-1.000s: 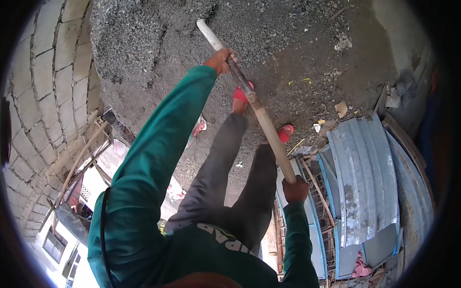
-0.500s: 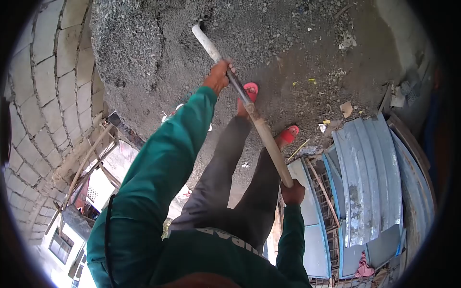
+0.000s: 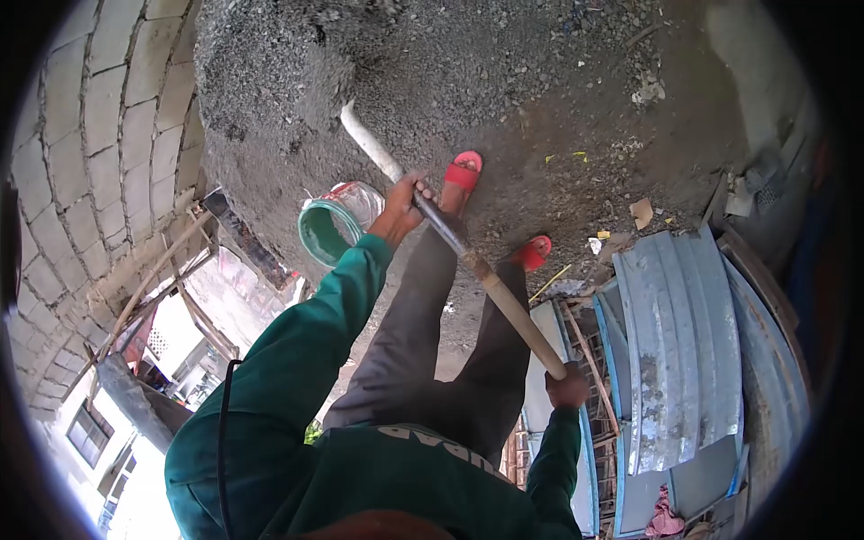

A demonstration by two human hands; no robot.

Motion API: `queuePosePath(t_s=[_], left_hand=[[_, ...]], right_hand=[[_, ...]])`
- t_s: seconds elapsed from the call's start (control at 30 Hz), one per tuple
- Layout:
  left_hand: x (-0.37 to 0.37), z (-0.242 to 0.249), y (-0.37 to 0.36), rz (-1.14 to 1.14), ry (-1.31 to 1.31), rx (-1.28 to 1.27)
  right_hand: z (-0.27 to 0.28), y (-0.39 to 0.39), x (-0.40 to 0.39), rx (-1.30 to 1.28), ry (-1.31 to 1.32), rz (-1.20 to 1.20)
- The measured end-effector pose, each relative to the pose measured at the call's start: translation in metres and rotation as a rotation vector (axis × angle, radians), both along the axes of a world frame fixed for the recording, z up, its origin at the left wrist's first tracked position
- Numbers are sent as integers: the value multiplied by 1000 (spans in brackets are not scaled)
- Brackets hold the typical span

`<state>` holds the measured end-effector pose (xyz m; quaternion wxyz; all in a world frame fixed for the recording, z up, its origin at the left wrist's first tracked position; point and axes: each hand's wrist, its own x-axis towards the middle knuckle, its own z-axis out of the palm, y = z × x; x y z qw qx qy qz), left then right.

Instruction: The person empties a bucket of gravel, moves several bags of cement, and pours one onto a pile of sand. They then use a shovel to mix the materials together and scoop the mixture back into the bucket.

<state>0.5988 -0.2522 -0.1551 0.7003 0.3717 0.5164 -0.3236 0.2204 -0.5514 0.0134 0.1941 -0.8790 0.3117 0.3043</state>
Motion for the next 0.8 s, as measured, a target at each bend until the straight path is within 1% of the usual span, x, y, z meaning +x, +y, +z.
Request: queuePosePath(t_s=[0.03, 0.1, 0.13, 0.17, 0.2, 0.23, 0.27, 0.3, 0.37, 0.4, 0.47, 0.5, 0.53, 0.6, 0.63, 0.7, 0.73, 0.77, 0.8], left_hand=[[-13, 5, 9, 45, 2, 5], [-35, 21, 23, 99, -12, 7], [-48, 34, 31, 155, 10, 51], [-58, 44, 38, 215, 31, 93], [-69, 45, 50, 234, 20, 95], [-84, 46, 63, 219, 36, 150], [-105, 43, 72, 206, 60, 207], [-122, 35, 79, 246, 70, 222], [-170, 23, 107, 277, 138, 405], [-187, 24, 114, 314, 151, 427], [-202, 20, 122, 201, 240, 596], [-220, -6, 144, 207, 245, 600], [-247, -45, 177, -190, 247, 658], [-238, -14, 163, -624, 405, 804], [-231, 0, 154, -619, 405, 808], [-238, 18, 146, -490, 544, 926], [-243, 24, 146, -391, 420, 866], [-246, 31, 144, -393, 397, 873], [-246, 44, 135, -112, 214, 705]], right_hand=[[4, -10, 1, -2, -13, 11], [8, -31, 0, 93, -1, 66], [8, -37, -4, 53, 10, 136], [12, -40, -2, 55, -1, 150], [16, -45, 2, 159, 9, 155], [20, -50, 6, 266, 27, 164], [20, -55, 5, 333, 58, 207], [19, -60, 8, 348, 70, 246], [25, -59, 10, 548, 400, 176], [22, -60, 11, 564, 418, 215], [14, -59, 12, 848, 834, -33], [12, -58, 11, 972, 1043, -181], [14, -56, 14, 970, 1048, -179], [26, -49, 28, 1287, 1267, -605], [25, -53, 26, 1288, 1269, -598], [24, -64, 20, 1306, 1279, -547], [18, -73, 15, 1312, 1271, -537], [16, -80, 8, 1160, 1135, -335], [15, -85, -3, 998, 982, -159]])
